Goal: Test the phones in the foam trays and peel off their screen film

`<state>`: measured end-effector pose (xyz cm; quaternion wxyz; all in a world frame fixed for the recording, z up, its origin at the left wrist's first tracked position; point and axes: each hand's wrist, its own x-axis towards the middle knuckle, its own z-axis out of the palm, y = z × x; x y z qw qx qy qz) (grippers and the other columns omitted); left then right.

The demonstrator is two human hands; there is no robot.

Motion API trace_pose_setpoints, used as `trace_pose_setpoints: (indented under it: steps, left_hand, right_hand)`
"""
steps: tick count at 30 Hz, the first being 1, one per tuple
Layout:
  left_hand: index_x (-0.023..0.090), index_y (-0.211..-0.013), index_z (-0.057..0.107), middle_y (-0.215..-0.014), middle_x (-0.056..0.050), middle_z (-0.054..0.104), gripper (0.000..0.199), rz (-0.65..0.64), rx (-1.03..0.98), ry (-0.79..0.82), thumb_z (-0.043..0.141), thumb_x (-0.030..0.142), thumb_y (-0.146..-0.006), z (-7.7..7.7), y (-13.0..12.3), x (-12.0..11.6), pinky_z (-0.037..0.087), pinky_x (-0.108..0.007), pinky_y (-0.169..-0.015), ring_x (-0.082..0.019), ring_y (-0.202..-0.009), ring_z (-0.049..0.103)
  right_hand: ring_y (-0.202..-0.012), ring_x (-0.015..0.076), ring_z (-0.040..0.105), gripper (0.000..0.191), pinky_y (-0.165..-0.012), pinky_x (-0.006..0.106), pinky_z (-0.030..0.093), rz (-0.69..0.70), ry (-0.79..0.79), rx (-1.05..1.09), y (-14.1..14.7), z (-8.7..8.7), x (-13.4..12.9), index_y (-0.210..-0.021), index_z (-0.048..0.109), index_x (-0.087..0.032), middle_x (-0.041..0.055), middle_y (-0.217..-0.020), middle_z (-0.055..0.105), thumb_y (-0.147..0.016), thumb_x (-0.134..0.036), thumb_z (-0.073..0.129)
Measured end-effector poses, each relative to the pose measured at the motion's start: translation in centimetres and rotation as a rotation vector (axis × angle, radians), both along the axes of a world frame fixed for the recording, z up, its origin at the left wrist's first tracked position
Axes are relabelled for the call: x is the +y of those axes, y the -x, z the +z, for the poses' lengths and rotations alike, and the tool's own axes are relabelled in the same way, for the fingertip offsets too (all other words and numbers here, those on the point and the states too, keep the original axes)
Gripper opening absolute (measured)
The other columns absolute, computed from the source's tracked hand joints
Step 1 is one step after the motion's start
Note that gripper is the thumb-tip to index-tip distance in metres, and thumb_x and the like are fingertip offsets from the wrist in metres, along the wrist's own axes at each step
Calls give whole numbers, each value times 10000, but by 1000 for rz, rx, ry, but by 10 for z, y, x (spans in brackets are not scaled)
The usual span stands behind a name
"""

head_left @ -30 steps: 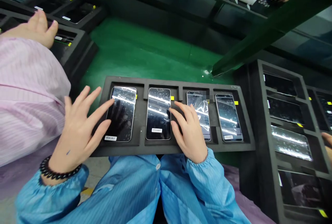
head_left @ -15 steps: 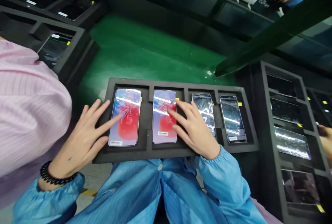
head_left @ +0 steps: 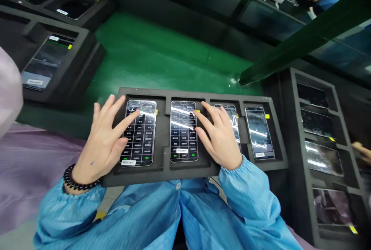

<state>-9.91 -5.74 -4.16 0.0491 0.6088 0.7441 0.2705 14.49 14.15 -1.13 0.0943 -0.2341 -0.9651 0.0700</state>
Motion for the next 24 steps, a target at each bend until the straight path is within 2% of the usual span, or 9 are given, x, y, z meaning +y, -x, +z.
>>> trace_pose_setpoints:
  steps: [5, 11, 14, 19, 24]
  left_hand:
    - [331, -1560, 356, -1718, -73, 126, 551, -23, 57, 65, 244, 479, -1041, 4, -1, 5, 37, -690, -1261, -374, -1592, 89]
    - [323, -1541, 388, -1725, -82, 91, 515, -50, 124, 189, 335, 419, -1038, 7, 0, 18, 50, -711, -1246, -371, -1596, 67]
    - [325, -1549, 378, -1723, -80, 114, 527, -18, 129, 153, 308, 435, -1038, 7, 3, 21, 48, -724, -1240, -372, -1595, 72]
    - [337, -1455, 524, -1715, -57, 165, 487, -63, 148, 144, 329, 464, -1027, 7, 7, 24, 35, -730, -1239, -377, -1590, 115]
    - [313, -1510, 451, -1705, -80, 201, 535, -13, 105, 116, 283, 466, -1027, 7, 10, 27, 64, -674, -1267, -337, -1594, 127]
  right_hand:
    - [-1400, 325, 472, 430, -1205, 647, 319, -13, 22, -66, 2, -2, 2, -1410, 563, -195, 167, -1576, 451, -1044, -359, 407]
    - [-1399, 318, 467, 501, -1213, 615, 319, -20, 29, -41, 1, -2, 2, -1485, 462, -150, 179, -1553, 470, -1052, -385, 369]
    - [-1381, 310, 480, 504, -1211, 592, 327, -26, 40, -12, 0, -2, 2, -1494, 445, -155, 167, -1542, 484, -1052, -385, 372]
    - [-1386, 297, 482, 499, -1214, 570, 328, -36, 69, 25, -1, 0, 2, -1503, 425, -188, 148, -1530, 501, -1047, -385, 376]
    - [-1386, 292, 481, 493, -1217, 559, 331, -38, 95, 66, -2, 2, 2, -1495, 435, -183, 143, -1523, 511, -1041, -371, 397]
